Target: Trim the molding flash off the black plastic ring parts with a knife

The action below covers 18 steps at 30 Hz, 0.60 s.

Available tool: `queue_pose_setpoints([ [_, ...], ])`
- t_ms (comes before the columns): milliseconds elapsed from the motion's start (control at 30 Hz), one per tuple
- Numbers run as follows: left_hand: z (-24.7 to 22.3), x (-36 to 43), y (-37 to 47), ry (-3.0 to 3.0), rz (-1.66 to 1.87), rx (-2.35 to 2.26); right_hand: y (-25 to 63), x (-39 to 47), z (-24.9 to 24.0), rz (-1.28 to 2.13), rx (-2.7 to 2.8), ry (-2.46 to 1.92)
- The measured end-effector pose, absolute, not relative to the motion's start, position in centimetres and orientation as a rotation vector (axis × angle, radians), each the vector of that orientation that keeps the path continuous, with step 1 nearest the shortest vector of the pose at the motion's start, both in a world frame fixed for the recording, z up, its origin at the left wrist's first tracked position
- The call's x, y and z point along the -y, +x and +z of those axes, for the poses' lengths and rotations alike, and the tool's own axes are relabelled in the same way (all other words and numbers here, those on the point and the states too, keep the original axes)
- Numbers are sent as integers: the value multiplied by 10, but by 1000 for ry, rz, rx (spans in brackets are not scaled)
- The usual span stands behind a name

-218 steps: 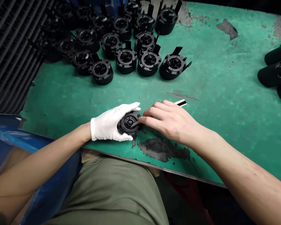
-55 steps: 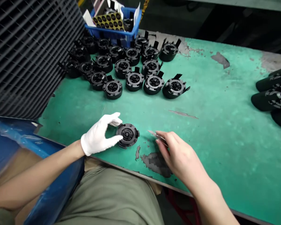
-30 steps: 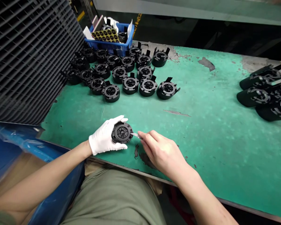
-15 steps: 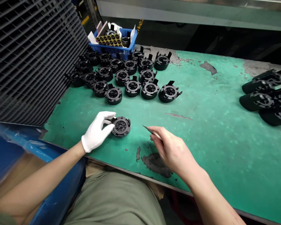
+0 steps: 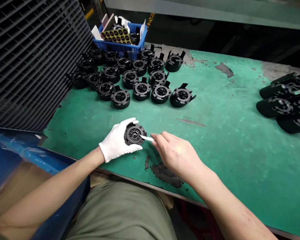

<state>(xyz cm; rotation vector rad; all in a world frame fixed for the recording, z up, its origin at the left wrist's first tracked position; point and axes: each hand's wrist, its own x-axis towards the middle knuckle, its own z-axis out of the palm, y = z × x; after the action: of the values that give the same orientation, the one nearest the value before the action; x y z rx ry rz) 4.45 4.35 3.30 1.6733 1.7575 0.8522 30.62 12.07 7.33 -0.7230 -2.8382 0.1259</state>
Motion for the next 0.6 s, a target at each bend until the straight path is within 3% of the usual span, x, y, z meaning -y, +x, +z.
queue_pose_setpoints([
  [600, 35, -53, 36, 1823, 738, -1764, 308, -148, 90, 69, 2950, -566],
])
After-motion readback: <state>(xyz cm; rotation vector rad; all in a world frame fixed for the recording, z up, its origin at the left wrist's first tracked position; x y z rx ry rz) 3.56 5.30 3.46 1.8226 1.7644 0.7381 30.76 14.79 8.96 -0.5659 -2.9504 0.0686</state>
